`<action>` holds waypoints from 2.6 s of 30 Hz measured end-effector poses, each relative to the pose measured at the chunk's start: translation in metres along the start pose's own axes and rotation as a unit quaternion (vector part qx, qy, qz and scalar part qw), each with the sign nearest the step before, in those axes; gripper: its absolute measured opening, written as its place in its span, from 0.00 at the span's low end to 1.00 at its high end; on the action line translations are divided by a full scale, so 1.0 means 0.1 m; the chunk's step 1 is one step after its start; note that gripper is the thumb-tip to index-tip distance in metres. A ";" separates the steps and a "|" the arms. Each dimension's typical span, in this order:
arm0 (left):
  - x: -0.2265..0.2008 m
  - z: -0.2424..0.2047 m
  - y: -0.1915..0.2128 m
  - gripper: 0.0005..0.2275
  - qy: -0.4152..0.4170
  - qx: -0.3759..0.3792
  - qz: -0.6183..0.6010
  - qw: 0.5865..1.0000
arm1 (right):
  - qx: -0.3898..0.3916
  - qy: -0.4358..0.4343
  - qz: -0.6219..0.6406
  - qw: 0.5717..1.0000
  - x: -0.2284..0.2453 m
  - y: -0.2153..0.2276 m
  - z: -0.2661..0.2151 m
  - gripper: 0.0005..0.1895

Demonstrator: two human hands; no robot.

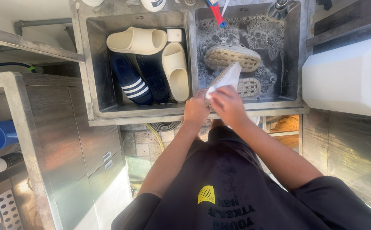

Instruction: The person scrubs a beige slide with a white sponge, rinses it under running water, and places it in a sink with other slides. They repeat this process for multiple slides, scrubbing the soles and uppers before rinsing and stacking them.

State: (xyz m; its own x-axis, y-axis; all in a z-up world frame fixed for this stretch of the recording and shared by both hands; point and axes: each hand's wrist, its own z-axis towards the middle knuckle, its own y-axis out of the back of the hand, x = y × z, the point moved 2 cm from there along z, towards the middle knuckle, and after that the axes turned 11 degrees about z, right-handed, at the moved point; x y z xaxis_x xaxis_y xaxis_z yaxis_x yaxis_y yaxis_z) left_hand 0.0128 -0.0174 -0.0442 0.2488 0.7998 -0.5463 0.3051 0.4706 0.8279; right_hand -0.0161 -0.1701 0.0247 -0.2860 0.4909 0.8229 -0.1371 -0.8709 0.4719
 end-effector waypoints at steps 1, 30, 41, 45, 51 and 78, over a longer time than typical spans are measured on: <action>0.00 0.01 -0.01 0.22 0.002 0.004 0.009 1.000 | 0.017 0.001 0.006 1.000 0.01 0.00 -0.02 0.08; 0.01 -0.01 0.04 0.22 0.043 0.036 -0.001 0.998 | 0.031 0.027 0.020 0.999 -0.01 -0.02 -0.02 0.07; -0.02 -0.02 0.15 0.20 0.039 0.021 -0.029 0.999 | 0.002 -0.020 0.007 1.000 -0.21 0.02 -0.01 0.07; -0.06 0.00 0.17 0.24 0.062 0.034 -0.029 0.997 | -0.047 -0.061 -0.018 0.997 -0.32 0.05 0.03 0.07; 0.01 0.01 0.19 0.20 0.062 0.029 -0.036 0.997 | -0.006 -0.019 0.012 1.000 -0.23 -0.03 -0.10 0.07; -0.11 0.00 0.27 0.21 0.122 0.065 -0.042 0.989 | -0.014 -0.007 0.001 1.000 -0.21 0.01 0.21 0.07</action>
State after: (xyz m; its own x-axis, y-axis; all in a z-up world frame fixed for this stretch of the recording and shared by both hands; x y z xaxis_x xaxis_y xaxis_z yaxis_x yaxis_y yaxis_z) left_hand 0.0182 -0.0139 -0.0161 -0.0077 0.8333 -0.5528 0.4340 0.5008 0.7489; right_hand 0.0100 -0.1809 0.0145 -0.2725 0.4898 0.8282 -0.1625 -0.8718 0.4621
